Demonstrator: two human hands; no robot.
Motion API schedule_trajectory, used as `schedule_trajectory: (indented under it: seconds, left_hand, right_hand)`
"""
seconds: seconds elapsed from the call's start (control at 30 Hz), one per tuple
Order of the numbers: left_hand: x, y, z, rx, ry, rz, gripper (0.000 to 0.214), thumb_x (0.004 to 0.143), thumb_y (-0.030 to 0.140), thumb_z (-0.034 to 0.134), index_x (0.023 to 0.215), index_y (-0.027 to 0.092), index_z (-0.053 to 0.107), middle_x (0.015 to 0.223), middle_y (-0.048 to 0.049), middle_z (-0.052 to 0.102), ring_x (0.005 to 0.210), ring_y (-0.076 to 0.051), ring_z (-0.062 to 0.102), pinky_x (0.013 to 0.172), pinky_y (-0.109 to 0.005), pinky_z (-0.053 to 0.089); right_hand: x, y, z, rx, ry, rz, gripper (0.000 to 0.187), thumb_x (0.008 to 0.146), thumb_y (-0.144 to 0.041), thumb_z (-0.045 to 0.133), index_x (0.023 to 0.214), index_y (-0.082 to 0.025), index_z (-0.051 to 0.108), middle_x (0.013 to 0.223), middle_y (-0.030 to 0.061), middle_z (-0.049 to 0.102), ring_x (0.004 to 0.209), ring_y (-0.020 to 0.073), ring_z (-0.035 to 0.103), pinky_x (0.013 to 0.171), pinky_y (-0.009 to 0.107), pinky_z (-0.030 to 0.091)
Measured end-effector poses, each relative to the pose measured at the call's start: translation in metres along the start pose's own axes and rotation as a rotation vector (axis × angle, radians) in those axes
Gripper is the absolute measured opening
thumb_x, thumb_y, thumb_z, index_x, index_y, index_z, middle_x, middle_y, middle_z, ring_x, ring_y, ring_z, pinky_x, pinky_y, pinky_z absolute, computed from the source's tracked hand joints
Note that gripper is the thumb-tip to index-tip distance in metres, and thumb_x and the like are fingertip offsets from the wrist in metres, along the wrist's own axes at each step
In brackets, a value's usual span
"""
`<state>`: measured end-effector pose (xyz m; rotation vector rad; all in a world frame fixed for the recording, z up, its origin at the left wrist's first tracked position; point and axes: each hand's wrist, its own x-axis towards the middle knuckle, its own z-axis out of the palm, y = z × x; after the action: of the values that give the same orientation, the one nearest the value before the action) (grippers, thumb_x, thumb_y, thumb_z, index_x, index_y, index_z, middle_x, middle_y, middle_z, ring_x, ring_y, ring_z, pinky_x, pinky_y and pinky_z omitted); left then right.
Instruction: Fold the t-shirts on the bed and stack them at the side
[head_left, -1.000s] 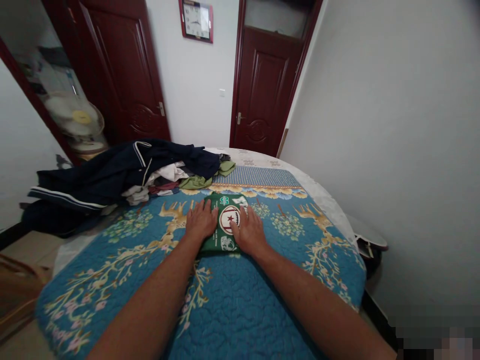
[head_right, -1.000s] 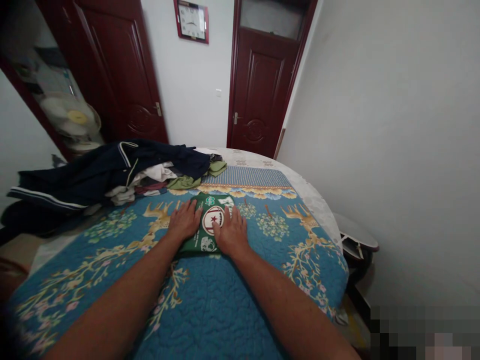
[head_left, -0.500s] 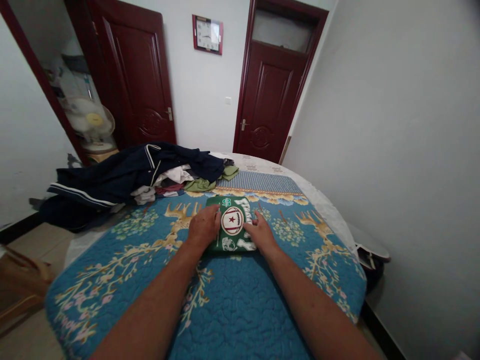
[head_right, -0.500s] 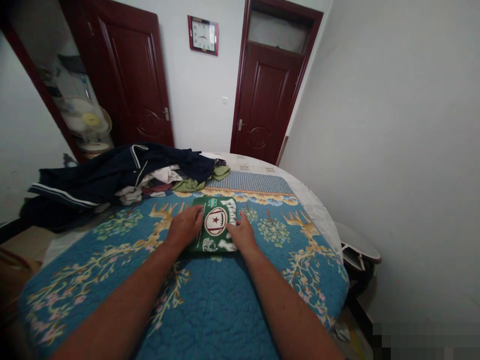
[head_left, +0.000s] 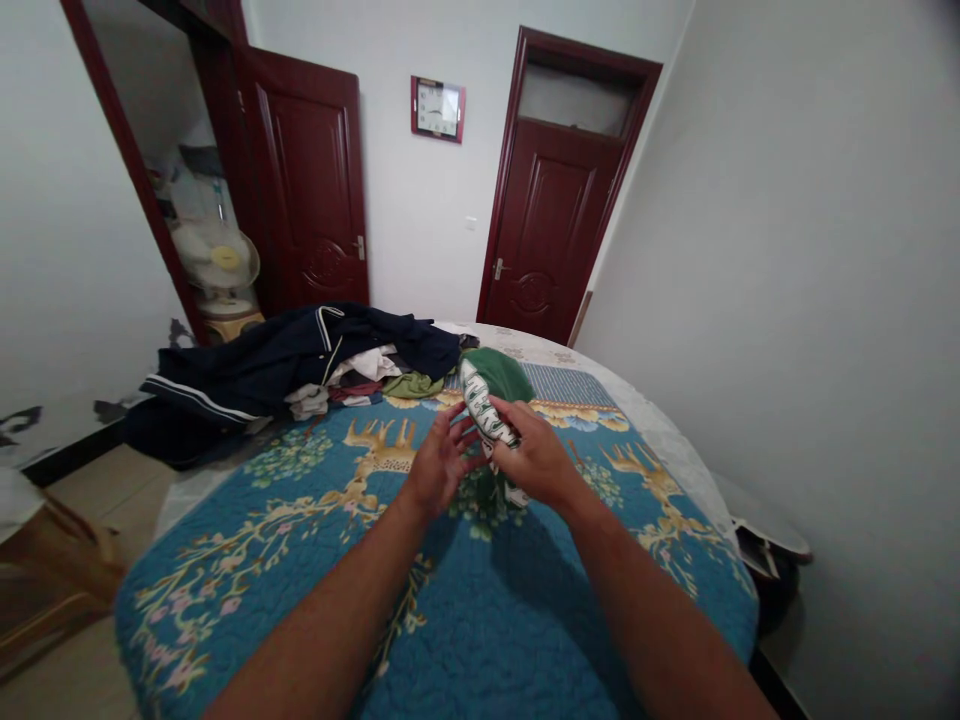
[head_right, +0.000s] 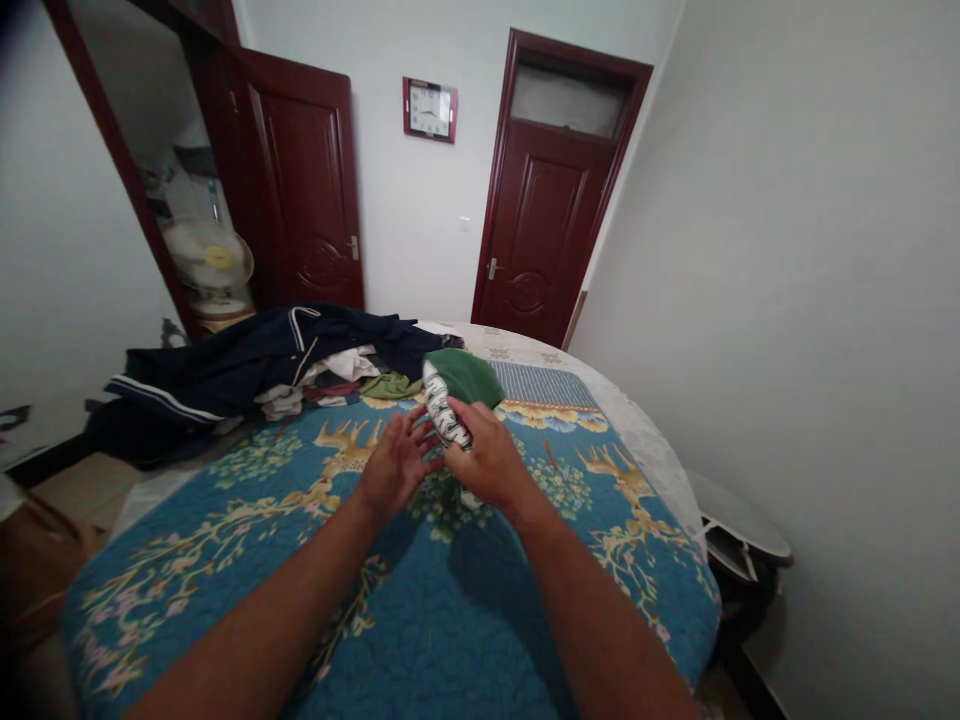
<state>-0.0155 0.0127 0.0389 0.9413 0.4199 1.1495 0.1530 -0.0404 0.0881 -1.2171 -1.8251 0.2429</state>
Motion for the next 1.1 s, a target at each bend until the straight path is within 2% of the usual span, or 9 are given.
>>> schedule_trajectory:
  seconds: [0.1,0.2,0.3,0.4,0.53,0.67,0.77,0.87,1.1]
  left_hand:
    - [0.008,0.013,-0.020,-0.170,0.054,-0.072,0.078,0.092,0.086,0.037,0.127,0.022,0.066,0.113,-0.0120,0.077,0.102,-0.028,0.074,0.087,-0.048,0.063]
    - [0.020,0.022,-0.056,0.042,0.175,-0.222,0.083,0.094,0.084,0.026,0.122,0.018,0.068,0.104,-0.0140,0.078,0.092,-0.029,0.076,0.079,-0.046,0.064]
    - [0.027,0.021,-0.087,0.258,0.303,-0.438,0.061,0.096,0.069,0.043,0.120,0.018,0.066,0.094,-0.0121,0.077,0.079,-0.025,0.076,0.070,-0.039,0.063]
    - [0.029,0.013,-0.100,0.418,0.291,-0.446,0.054,0.090,0.060,0.062,0.128,0.022,0.063,0.103,-0.0095,0.078,0.081,-0.023,0.076,0.069,-0.034,0.061]
    - [0.031,-0.001,-0.097,0.830,0.350,-0.215,0.064,0.086,0.054,0.072,0.140,0.021,0.060,0.131,-0.0153,0.074,0.112,-0.029,0.074,0.089,-0.039,0.059]
    - [0.036,-0.009,-0.094,1.170,0.379,-0.059,0.059,0.092,0.046,0.065,0.142,0.013,0.060,0.144,-0.0201,0.067,0.131,-0.032,0.065,0.108,-0.041,0.050]
    - [0.036,-0.007,-0.093,1.317,0.384,-0.058,0.063,0.097,0.048,0.058,0.147,0.010,0.056,0.134,-0.0199,0.072,0.123,-0.031,0.069,0.104,-0.040,0.051]
    - [0.031,0.000,-0.086,1.490,0.372,-0.043,0.057,0.099,0.046,0.056,0.147,0.015,0.056,0.123,-0.0161,0.076,0.115,-0.031,0.072,0.100,-0.040,0.053]
    - [0.015,-0.001,-0.055,1.723,0.278,0.015,0.056,0.101,0.045,0.053,0.150,0.017,0.052,0.138,-0.0194,0.069,0.123,-0.035,0.068,0.103,-0.044,0.051]
  right_hand:
    - [0.001,-0.012,-0.011,-0.430,-0.204,-0.230,0.067,0.086,-0.011,0.061,0.152,-0.025,0.058,0.116,0.0102,0.064,0.103,0.0247,0.056,0.094,0.039,0.047]
    - [-0.020,-0.002,0.002,-0.675,-0.329,-0.271,0.056,0.097,-0.014,0.056,0.150,-0.031,0.061,0.112,0.0103,0.064,0.104,0.0265,0.052,0.096,0.041,0.043]
    - [-0.056,0.022,0.022,-0.705,-0.428,-0.234,0.050,0.099,-0.015,0.055,0.146,-0.029,0.064,0.111,0.0100,0.065,0.103,0.0258,0.053,0.093,0.039,0.043]
    - [-0.085,0.043,0.029,-0.570,-0.397,-0.148,0.049,0.096,-0.018,0.060,0.144,-0.025,0.064,0.117,0.0102,0.066,0.106,0.0252,0.055,0.094,0.038,0.045]
    - [-0.090,0.057,0.023,-0.383,-0.261,-0.095,0.035,0.099,-0.027,0.057,0.130,-0.019,0.072,0.117,0.0116,0.069,0.108,0.0250,0.060,0.099,0.040,0.049]
    - [-0.081,0.073,0.025,-0.444,-0.077,0.012,0.046,0.104,-0.034,0.051,0.145,-0.019,0.065,0.143,0.0163,0.063,0.134,0.0298,0.055,0.116,0.050,0.043]
    - [-0.080,0.087,0.033,-0.530,-0.122,0.118,0.053,0.106,-0.039,0.050,0.154,-0.018,0.057,0.160,0.0160,0.052,0.152,0.0333,0.040,0.124,0.057,0.033]
    - [-0.084,0.094,0.039,-0.553,-0.178,0.178,0.055,0.107,-0.042,0.048,0.157,-0.020,0.054,0.166,0.0133,0.047,0.158,0.0335,0.032,0.127,0.058,0.029]
    - [-0.084,0.095,0.038,-0.541,-0.187,0.197,0.057,0.107,-0.044,0.047,0.159,-0.019,0.053,0.167,0.0129,0.044,0.160,0.0342,0.028,0.128,0.057,0.027]
